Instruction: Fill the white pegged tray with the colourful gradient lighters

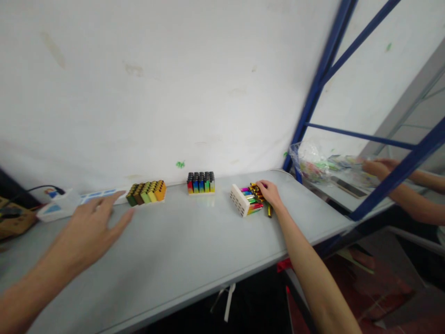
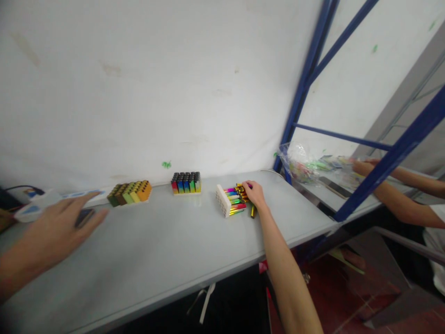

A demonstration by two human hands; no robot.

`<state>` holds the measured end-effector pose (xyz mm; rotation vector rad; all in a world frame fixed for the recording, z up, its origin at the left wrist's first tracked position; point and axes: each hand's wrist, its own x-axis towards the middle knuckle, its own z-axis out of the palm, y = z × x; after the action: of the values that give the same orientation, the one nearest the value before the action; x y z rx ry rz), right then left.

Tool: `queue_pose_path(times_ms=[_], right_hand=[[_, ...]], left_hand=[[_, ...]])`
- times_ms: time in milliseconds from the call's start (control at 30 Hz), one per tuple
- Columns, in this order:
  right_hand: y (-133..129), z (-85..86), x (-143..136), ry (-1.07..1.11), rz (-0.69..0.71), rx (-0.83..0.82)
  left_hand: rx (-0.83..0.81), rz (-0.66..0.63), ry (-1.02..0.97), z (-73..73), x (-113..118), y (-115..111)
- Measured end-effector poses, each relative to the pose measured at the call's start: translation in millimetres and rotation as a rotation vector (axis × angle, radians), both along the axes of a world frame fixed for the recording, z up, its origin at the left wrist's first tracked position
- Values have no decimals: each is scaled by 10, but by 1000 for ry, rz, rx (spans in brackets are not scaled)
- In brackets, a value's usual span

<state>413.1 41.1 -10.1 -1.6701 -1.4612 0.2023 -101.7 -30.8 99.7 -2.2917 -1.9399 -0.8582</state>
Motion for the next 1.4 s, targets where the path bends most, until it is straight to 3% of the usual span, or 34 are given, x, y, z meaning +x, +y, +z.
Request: queue_pose_path(times_ms=[100, 233, 367, 467, 600, 767, 1400], right_hand=[[2, -4, 3, -9, -7, -5], [-10, -8, 5, -25, -11, 2], [-16, -3, 20, -64, -48, 4], [-11, 5, 31, -111, -69, -7], [-8, 13, 40, -157, -77, -15], [-24, 15, 59, -184, -93, -28], [-9, 6, 136, -266, -79, -33]], left_hand=[[65, -280, 5, -46, 700, -151], [-61, -565, -126, -357, 1534, -117], [-234, -667, -212, -662, 2147, 176], [-271, -698, -291, -805, 2430, 382], [-252, -758, -339, -932, 2592, 503], [-192, -800, -393, -1015, 2615, 545], [-95, -771, -447, -986, 2547, 547]])
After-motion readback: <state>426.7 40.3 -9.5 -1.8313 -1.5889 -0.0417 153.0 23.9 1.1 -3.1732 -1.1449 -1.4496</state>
